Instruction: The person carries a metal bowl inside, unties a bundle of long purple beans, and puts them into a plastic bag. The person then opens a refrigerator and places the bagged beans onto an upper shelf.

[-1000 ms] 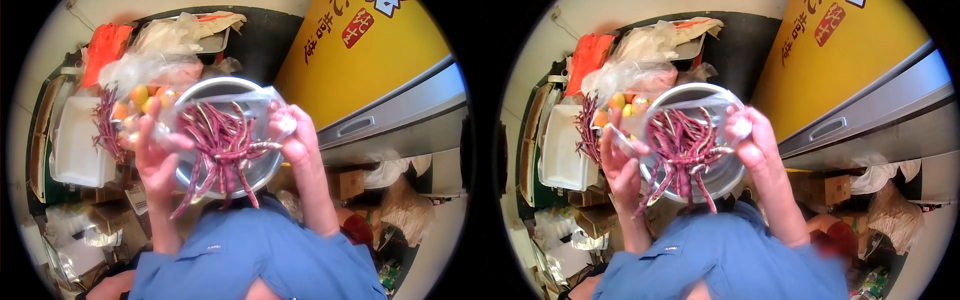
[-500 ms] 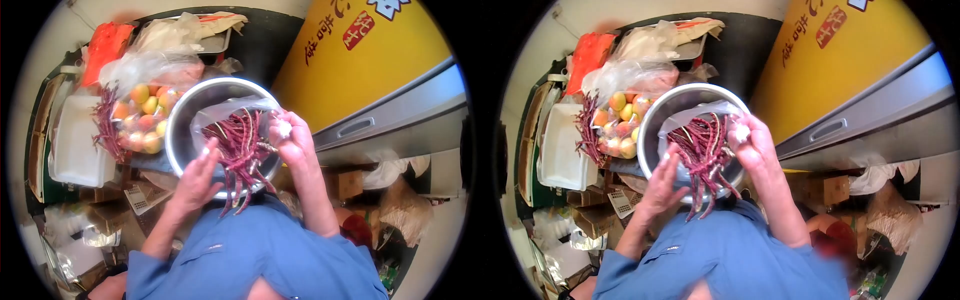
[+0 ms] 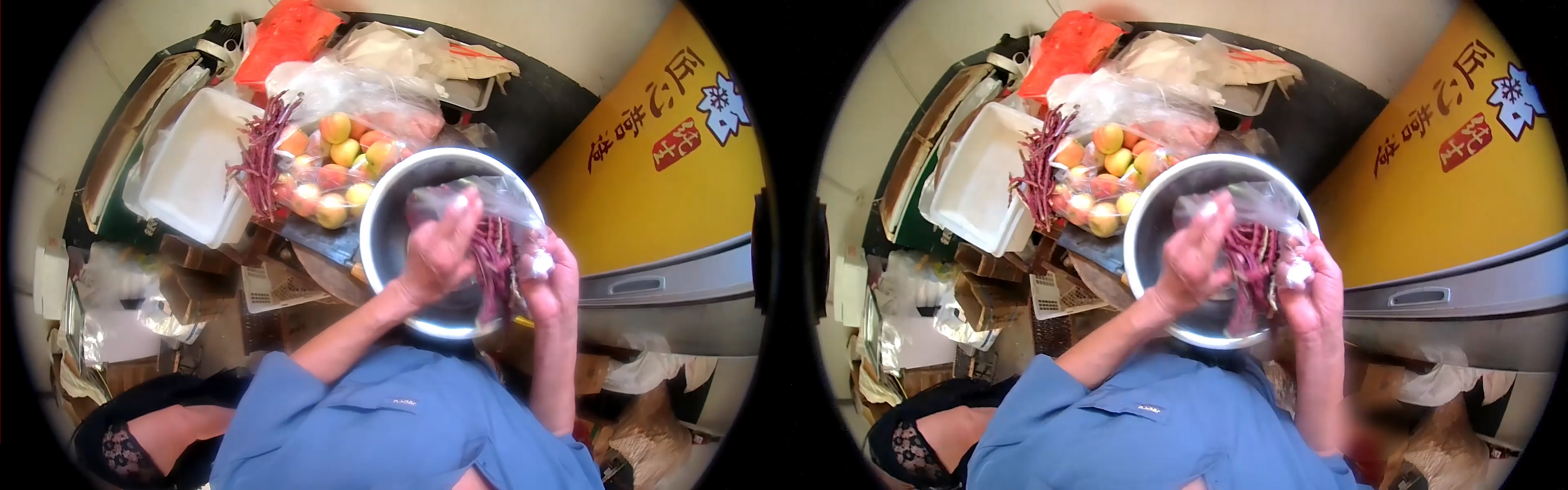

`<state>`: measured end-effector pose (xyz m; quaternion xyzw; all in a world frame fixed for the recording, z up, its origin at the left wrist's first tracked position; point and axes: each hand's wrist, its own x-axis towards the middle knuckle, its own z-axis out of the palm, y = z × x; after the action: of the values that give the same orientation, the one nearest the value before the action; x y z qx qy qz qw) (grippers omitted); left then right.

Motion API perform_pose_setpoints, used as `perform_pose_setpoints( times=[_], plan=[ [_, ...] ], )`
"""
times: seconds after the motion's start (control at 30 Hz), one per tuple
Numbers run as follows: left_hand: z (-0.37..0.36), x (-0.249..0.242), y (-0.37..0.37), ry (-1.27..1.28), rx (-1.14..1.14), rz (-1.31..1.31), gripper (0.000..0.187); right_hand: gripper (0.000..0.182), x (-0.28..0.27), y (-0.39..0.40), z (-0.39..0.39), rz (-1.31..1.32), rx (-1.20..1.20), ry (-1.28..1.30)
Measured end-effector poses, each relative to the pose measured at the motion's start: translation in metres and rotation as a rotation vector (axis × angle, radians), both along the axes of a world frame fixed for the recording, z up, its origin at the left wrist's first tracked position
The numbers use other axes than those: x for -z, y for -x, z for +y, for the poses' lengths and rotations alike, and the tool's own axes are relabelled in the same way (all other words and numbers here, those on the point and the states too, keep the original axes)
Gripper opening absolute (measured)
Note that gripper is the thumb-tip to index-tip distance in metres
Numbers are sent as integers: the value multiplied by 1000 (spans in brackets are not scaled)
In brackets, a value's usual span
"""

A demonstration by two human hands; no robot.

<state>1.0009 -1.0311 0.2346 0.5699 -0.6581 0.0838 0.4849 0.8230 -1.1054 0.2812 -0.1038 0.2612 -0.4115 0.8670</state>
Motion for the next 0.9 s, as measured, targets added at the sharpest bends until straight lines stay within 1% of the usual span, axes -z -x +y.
perform_pose_setpoints(
  times=[0.03,0.07,0.1,0.13,0.2,0.23,0.27,0.3,0.33,0.4,0.43,0.47,0.5,0.53,0.57,0.6,0.67,0.7,0.73,0.8,0.83,0.87,0.9],
  plan=[
    [-5,-3,-6,23,7,15,57,34,3,0,1,-1,-22,-44],
    [-7,-6,-7,-20,49,51,54,35,4,-1,3,1,-36,-84],
    [-9,-10,-10,-65,76,115,58,36,0,-7,6,82,-19,-80],
    [-10,-16,-13,-111,108,180,63,33,-9,-17,15,207,57,-80],
    [-7,-45,-20,-217,325,382,66,25,-10,-19,15,242,32,-14],
    [-8,-52,-22,-236,401,418,69,21,-8,-16,13,263,-15,95],
    [1,-65,-23,-411,598,815,72,17,-7,-15,11,282,-68,204],
    [3,-72,-27,-435,719,910,69,13,-18,-18,13,371,-76,266],
    [3,-77,-30,-461,836,1004,67,13,-21,-17,12,359,-80,316],
    [-6,-80,-34,-425,810,1168,58,11,-31,-18,13,414,-73,432],
    [-13,-68,-38,-388,754,1160,47,11,-33,-18,12,416,-63,430],
    [-16,-66,-35,-393,762,1157,47,9,-36,-18,12,454,-87,495],
    [-19,-66,-30,-513,653,1119,44,7,-38,-17,12,491,-111,561],
    [-21,-65,-26,-630,542,1077,42,7,-39,-17,13,492,-103,561],
    [-23,-61,-23,-633,593,942,41,6,-40,-17,14,556,-123,625],
    [-21,-62,-20,-724,686,966,44,6,-41,-17,14,621,-141,689],
    [-21,-62,-16,-822,735,912,47,5,-38,-16,14,626,-127,717],
    [-23,-70,-16,-865,676,772,56,6,-36,-16,13,623,-109,712],
    [-23,-70,-13,-869,684,768,56,6,-35,-16,11,620,-90,708],
    [-22,-71,-5,-767,629,746,65,5,-36,-16,8,605,-71,680],
    [-21,-77,-3,-797,645,810,75,5,-33,-16,4,577,-56,688],
    [-20,-77,0,-801,652,805,75,5,-31,-17,1,549,-40,696],
    [-18,-77,4,-780,698,871,74,5,-28,-20,1,520,-18,672]
  ],
)
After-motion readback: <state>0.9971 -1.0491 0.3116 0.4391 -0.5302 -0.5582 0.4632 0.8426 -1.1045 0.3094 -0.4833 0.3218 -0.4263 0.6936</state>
